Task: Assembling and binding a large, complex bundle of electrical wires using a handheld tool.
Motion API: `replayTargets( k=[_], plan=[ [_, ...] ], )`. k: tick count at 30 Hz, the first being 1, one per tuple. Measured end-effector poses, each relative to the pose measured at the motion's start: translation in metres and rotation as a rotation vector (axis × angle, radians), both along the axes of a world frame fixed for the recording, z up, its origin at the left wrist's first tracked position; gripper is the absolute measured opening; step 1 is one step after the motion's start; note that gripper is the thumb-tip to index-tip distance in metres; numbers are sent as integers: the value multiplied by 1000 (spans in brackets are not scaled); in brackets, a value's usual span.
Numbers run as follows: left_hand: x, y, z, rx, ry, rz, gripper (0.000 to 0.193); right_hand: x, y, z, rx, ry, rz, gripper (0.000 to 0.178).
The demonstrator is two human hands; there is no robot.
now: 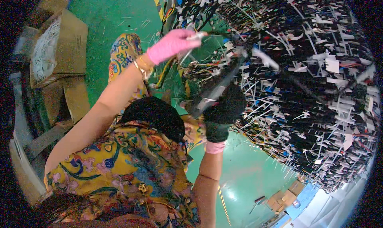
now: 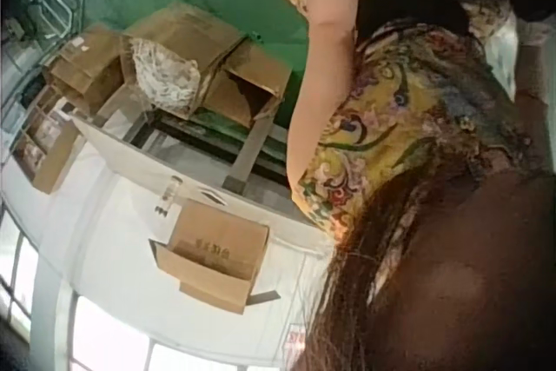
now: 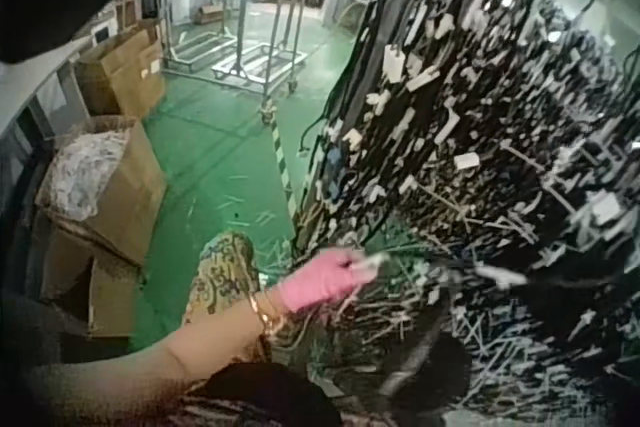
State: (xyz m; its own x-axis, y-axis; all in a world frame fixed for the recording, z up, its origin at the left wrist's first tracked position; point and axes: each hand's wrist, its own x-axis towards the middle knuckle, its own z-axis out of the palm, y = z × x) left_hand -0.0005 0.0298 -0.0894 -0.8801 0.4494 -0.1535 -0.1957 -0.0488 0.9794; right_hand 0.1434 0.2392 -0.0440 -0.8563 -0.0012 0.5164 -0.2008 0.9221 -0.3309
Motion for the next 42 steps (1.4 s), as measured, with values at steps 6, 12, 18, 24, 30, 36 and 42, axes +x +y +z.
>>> replayTargets(
  k=[6,12,18,24,30,36,42],
  plan=[
    [-36,-35,-14,582,-114,29,32,34,42,-46,-1831,-383,157,33],
    [-70,-58,-29,895,-211,28,27,38,45,-74,-2021,-586,498,36],
    [-70,-41,-10,714,-157,196,27,39,42,-86,-1516,-169,-144,35],
    [-32,-37,-97,-196,192,252,38,56,60,-138,-1101,-278,-183,35],
    [-15,-41,-120,-746,691,6,39,55,32,-93,-1221,-308,42,29],
    [-11,-13,74,-1042,751,-244,52,67,31,-73,-875,-135,30,26],
    [-45,85,242,47,1346,535,45,72,40,-94,-1076,-190,-21,30]
  ],
)
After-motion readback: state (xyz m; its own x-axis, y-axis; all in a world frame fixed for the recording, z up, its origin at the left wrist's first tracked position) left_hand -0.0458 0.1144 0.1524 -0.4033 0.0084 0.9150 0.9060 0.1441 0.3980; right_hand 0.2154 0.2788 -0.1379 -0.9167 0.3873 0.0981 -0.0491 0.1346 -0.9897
